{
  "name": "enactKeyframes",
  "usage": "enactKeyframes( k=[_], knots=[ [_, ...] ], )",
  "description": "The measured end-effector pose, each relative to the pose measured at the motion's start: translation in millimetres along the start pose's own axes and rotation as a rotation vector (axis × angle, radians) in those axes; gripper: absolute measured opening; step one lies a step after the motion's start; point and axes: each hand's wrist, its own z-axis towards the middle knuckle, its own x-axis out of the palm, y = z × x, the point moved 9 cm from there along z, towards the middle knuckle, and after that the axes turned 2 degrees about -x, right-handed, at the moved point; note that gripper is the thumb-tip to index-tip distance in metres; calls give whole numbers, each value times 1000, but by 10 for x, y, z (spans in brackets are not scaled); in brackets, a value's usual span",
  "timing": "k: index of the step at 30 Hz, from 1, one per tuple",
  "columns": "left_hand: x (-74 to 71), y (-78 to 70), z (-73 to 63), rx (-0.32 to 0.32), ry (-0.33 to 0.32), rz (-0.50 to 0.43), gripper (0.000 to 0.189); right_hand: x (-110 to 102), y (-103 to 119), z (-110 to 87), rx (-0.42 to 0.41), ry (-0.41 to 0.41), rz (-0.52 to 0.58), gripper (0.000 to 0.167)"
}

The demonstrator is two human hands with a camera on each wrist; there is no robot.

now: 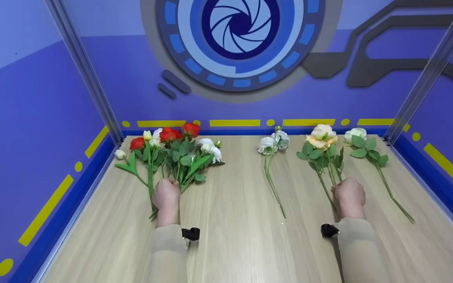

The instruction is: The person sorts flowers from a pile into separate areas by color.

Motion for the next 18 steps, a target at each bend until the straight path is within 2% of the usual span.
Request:
enactKeyframes(
  k=[6,11,14,18],
  knots=[
    [-59,-79,-45,19,-19,-48,27,-75,92,-34,-22,-54,10,34],
    [-120,-194,-94,69,-56,-99,26,-164,350,-98,-61,-111,50,42],
    [-138,-293,-132,111,-70,-169,24,-144,610,-170,-138,-112,79,41],
    [-113,-450,-205,178,-55,-290,22,-28,990,-333,-290,-117,114,35]
  ],
)
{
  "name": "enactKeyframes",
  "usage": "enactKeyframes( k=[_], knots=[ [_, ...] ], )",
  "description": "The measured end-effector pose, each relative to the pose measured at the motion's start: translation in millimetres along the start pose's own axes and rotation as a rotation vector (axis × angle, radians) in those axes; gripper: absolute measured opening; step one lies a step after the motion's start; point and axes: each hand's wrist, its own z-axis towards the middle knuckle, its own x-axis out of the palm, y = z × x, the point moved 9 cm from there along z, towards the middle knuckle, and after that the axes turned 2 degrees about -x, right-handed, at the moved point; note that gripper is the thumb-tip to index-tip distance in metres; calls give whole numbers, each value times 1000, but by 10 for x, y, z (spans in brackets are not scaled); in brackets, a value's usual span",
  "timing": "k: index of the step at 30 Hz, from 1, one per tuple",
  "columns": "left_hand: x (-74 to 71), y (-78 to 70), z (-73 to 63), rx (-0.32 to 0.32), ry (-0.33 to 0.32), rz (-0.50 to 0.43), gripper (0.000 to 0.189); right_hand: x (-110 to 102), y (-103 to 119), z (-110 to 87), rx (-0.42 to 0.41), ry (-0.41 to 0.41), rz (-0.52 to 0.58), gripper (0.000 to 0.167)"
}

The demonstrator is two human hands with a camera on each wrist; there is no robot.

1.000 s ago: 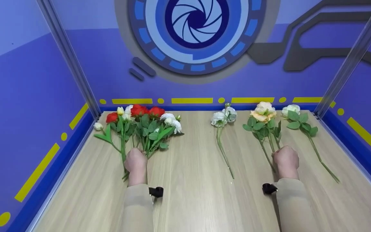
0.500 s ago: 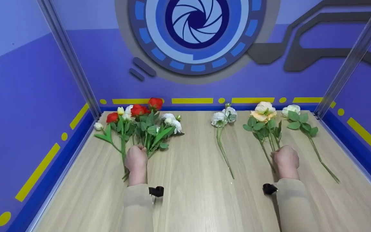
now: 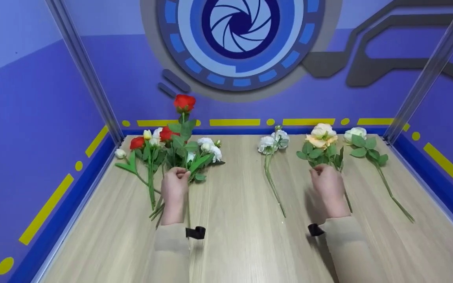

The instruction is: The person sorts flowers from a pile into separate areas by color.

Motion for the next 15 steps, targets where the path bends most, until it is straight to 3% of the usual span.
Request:
enactKeyframes(
  k=[5,12,15],
  knots=[
    [148,-181,-69,77,28,-112,18,290,465,-154,-131,47,110,24],
    [429,-385,-216,136,120,-210,15,712,928,-442,-162,192,323,13],
    [548,-450,-289,145,159,-234,15,910,1121,-604,-219,275,439,11]
  ],
)
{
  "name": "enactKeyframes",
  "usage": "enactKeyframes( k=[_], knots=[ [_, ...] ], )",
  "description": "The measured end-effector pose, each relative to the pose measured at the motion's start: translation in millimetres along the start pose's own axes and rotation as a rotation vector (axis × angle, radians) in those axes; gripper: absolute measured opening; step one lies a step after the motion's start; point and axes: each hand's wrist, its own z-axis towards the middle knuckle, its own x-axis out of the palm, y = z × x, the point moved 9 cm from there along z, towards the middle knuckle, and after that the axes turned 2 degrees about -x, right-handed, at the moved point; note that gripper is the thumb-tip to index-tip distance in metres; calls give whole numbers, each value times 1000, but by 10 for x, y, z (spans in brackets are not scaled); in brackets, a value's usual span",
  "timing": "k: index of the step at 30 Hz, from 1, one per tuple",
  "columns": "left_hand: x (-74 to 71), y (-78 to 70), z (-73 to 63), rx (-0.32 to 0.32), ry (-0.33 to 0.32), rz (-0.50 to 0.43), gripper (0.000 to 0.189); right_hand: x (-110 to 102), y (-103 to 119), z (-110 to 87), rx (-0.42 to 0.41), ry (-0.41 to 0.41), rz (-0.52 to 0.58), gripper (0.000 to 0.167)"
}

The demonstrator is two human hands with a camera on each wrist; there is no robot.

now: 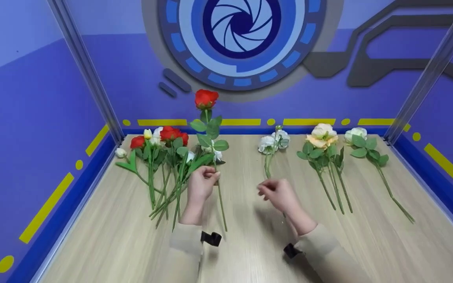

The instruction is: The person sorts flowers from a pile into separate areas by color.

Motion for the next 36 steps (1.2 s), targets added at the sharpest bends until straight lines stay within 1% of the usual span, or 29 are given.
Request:
enactKeyframes(
  k=[2,4,6,8,11,13,16,18,19,21,24,27,29,32,34,36],
  knots=[
    [96,-36,-31,15,27,-19,15,208,58,-60,-38,71,57,13],
    [183,-58,-59,20,50,-39,15,411,102,-127,-59,148,106,17],
    [264,-65,-83,21,74,-57,15,582,118,-195,-49,212,132,20],
    [333,-57,-103,17,93,-69,15,702,123,-251,-36,252,155,20],
    [407,-33,-121,-5,113,-82,16,777,122,-293,-22,265,165,14],
    [438,-22,-121,-9,128,-72,17,782,123,-297,-28,255,170,12],
    [430,-1,-103,-2,147,-7,19,760,98,-279,-39,240,144,11],
    [358,14,-74,13,131,74,19,737,54,-255,-37,227,133,12],
    [300,29,-58,18,113,120,19,724,20,-239,-28,220,123,13],
    [147,71,-16,18,57,203,17,692,-50,-210,1,205,107,13],
    [-106,194,45,-26,-28,317,14,662,-182,-173,64,185,97,13],
    [-326,374,88,-118,-70,421,17,669,-308,-139,124,179,99,12],
    [-444,509,112,-188,-80,491,23,691,-383,-114,161,179,119,11],
    [-555,684,135,-273,-65,566,29,727,-465,-72,208,180,160,10],
    [-590,780,143,-313,-43,583,30,743,-498,-50,229,178,193,10],
    [-611,835,150,-329,-29,580,31,758,-517,-32,240,180,220,11]
  ],
)
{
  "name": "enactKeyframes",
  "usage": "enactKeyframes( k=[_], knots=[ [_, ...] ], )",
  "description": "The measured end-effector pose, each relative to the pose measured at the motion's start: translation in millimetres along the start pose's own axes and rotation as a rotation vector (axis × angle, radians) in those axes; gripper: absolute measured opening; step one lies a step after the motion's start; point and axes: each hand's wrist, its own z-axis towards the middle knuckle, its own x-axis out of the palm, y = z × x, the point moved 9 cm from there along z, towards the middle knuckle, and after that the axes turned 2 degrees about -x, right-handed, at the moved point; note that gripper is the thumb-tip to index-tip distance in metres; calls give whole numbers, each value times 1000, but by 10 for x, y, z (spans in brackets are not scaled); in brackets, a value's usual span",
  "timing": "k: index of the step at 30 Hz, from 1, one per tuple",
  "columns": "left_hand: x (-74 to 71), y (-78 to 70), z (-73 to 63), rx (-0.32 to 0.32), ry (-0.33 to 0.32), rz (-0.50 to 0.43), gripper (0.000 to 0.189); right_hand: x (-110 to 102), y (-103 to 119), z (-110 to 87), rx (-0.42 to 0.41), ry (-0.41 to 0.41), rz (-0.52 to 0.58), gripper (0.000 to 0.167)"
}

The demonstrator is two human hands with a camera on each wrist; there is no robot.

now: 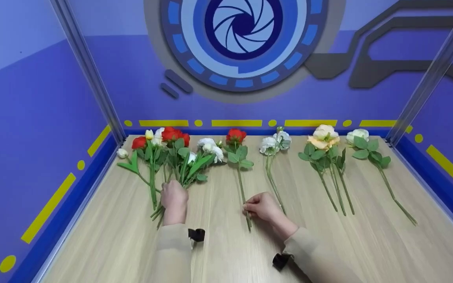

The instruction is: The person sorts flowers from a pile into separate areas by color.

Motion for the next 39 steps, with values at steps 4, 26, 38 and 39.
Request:
enactKeyframes(
  k=[4,26,38,39],
  knots=[
    [2,50,32,-3,-9,-13,30,-3,-6,13,-7,0,11,11],
    [-126,71,14,14,-23,-45,19,-33,68,-57,-63,-19,-164,16],
    [-137,296,84,-29,-31,-130,39,-34,62,-57,-67,-9,-161,17],
    [-144,326,97,-35,-37,-131,39,-32,59,-58,-64,-8,-158,17]
  ],
)
